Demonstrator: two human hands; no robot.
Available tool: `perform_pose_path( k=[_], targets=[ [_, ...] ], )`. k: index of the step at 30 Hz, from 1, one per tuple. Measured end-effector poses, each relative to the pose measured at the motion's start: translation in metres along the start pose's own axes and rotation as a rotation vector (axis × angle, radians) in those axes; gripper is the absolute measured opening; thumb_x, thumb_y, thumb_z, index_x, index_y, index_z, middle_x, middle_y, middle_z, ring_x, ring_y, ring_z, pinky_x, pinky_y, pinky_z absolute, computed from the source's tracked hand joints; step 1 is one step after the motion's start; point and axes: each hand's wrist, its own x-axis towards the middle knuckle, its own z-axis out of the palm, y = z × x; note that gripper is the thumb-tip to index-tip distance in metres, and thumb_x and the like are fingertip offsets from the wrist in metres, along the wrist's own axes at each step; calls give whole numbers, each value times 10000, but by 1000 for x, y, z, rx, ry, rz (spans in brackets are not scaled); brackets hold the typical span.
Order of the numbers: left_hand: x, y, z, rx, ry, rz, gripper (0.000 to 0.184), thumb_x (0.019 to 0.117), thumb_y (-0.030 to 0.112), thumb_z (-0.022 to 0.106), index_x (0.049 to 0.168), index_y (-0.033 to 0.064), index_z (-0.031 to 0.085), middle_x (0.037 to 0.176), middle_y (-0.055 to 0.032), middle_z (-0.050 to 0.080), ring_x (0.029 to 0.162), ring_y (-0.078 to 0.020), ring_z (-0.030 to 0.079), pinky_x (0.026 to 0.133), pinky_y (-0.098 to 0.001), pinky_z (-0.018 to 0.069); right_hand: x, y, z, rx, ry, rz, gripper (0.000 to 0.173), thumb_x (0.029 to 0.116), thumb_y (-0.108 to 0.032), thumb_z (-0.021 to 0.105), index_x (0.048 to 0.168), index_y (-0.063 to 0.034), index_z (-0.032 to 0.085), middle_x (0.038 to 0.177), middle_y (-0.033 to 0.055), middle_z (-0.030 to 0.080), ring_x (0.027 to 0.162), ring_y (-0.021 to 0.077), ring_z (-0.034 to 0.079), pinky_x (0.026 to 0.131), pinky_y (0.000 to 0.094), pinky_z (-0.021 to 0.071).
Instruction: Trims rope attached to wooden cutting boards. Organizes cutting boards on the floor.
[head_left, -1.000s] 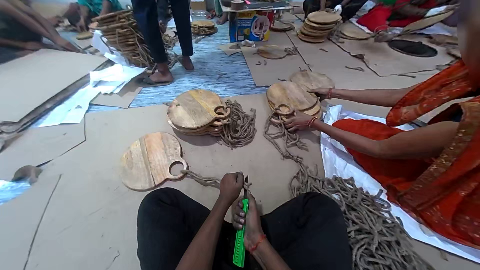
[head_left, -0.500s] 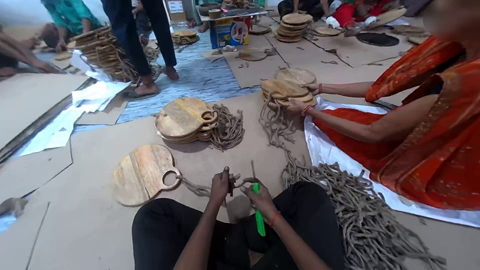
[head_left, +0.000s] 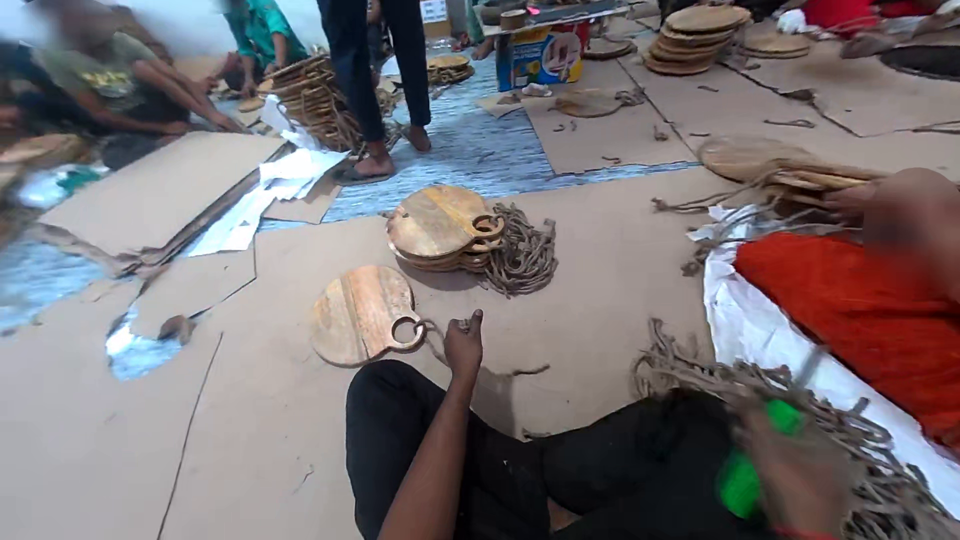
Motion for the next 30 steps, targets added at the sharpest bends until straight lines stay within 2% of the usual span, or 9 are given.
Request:
perform_pose_path(
  k=[2, 4, 7, 10, 12, 15, 21, 26, 30],
  targets=[
    [21, 1, -11, 85, 172, -106, 613, 965, 488, 687, 1270, -40, 622, 1305, -301, 601, 1235, -443, 586, 1045, -608, 469, 13, 8, -60, -166, 7, -71, 517, 1027, -283, 590, 1369, 100, 528, 1241, 293, 616, 1068, 280, 633, 949, 438, 520],
    [44, -8, -15, 276, 236, -210, 564, 985, 392, 662, 1366, -17, 582, 1525, -293, 423, 1446, -448, 381, 1168, -625, 312, 18, 14, -94, -222, 37, -47, 574, 983, -306, 638, 1398, 75, 533, 1385, 244, 583, 1219, 237, 614, 1048, 377, 489],
    [58, -25, -17, 510, 67, -282, 559, 1003, 273, 586, 1493, 27, 479, 1549, -279, 420, 1452, -449, 383, 1137, -668, 330, 24, 47, -105, -93, 55, -73, 491, 960, -318, 662, 1308, 22, 595, 1207, 85, 674, 896, 63, 665, 776, 282, 570],
    [62, -39, -10, 721, -14, -216, 477, 1057, 309, 485, 1479, 88, 518, 1486, -194, 538, 1396, -381, 492, 1110, -650, 386, 2, 30, -79, 24, -126, -38, 405, 1016, -271, 612, 1308, 9, 604, 1133, 76, 680, 835, 65, 639, 733, 287, 561],
    [55, -39, -5, 774, -42, -153, 534, 995, 351, 593, 1453, 87, 524, 1383, -180, 625, 1298, -364, 586, 1066, -650, 425, -13, 7, -38, 121, -218, 73, 346, 1013, -240, 602, 1284, -25, 617, 934, 29, 651, 666, 64, 568, 578, 266, 500],
    [16, -17, 23, 787, -148, 85, 621, 1011, 340, 601, 1538, 68, 414, 1311, -184, 673, 1227, -373, 641, 1052, -600, 475, -9, 11, 40, 369, -360, 302, 268, 1018, -232, 627, 1210, -49, 659, 783, 10, 619, 548, 84, 510, 486, 253, 439],
    [-80, -2, 56, 761, -467, 563, 674, 912, 338, 738, 1456, 9, 513, 1194, -263, 697, 1102, -453, 682, 957, -625, 534, 13, 30, 151, 395, -593, 587, 454, 999, -397, 666, 1302, -61, 631, 1170, 124, 686, 951, 214, 661, 739, 375, 520],
    [-111, -19, 72, 548, -481, 1316, 232, 886, 204, 715, 938, -22, 713, 816, -161, 745, 828, -340, 745, 892, -526, 572, 3, 32, 148, 325, -570, 573, 600, 878, -357, 806, 1305, 10, 598, 1136, 189, 668, 1003, 282, 654, 892, 474, 536],
    [-101, -14, 79, 388, -376, 1549, 232, 934, 253, 690, 942, 23, 723, 877, -118, 757, 807, -272, 731, 869, -480, 561, -1, 23, 125, 575, -164, 582, 395, 886, -209, 802, 1149, 35, 636, 992, 163, 694, 908, 242, 686, 832, 421, 571]
  ],
)
